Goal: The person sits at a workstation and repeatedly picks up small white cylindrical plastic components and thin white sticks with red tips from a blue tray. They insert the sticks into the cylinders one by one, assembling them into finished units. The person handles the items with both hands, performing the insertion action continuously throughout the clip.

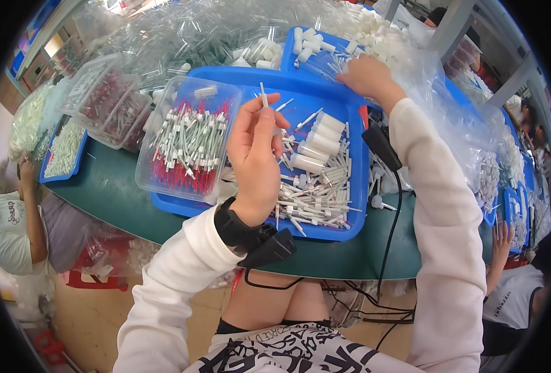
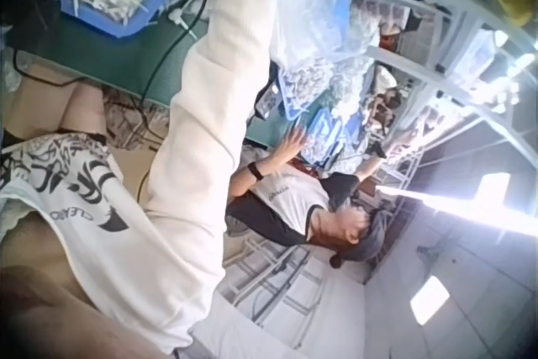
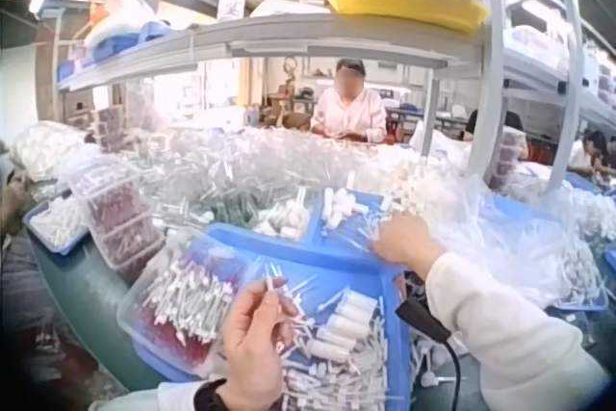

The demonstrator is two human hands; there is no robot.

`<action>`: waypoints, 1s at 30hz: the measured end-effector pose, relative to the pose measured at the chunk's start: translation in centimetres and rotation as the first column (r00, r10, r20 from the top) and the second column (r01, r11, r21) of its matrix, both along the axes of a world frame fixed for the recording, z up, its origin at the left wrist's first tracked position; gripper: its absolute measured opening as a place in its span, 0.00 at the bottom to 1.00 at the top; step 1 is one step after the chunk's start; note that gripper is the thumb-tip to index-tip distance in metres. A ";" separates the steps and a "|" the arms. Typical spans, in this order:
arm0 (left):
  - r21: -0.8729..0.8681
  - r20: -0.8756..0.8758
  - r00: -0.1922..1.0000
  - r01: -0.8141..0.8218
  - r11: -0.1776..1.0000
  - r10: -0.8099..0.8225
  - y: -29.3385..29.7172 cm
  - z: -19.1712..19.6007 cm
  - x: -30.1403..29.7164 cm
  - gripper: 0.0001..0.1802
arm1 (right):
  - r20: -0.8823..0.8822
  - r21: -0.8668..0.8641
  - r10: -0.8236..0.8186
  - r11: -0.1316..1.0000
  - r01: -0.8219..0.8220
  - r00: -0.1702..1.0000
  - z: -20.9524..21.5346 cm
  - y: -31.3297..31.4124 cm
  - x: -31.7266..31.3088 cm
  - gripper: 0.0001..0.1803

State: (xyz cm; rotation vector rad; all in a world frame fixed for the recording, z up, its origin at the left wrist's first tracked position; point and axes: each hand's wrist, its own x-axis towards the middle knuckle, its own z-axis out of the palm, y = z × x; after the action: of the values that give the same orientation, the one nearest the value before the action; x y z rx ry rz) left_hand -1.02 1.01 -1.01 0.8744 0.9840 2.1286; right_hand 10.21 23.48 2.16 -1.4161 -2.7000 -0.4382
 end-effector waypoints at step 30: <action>0.013 -0.818 0.570 -0.115 0.993 0.076 -0.8 0.7 1.3 0.09 | -0.909 -0.353 -0.099 0.698 -0.624 0.404 -0.6 -16.1 10.6 0.15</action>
State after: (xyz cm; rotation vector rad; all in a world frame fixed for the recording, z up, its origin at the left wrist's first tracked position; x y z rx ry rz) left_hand 0.25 0.17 -0.27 1.9230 1.5346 1.7204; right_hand 20.78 7.37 1.54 -0.7376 -2.0301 1.1454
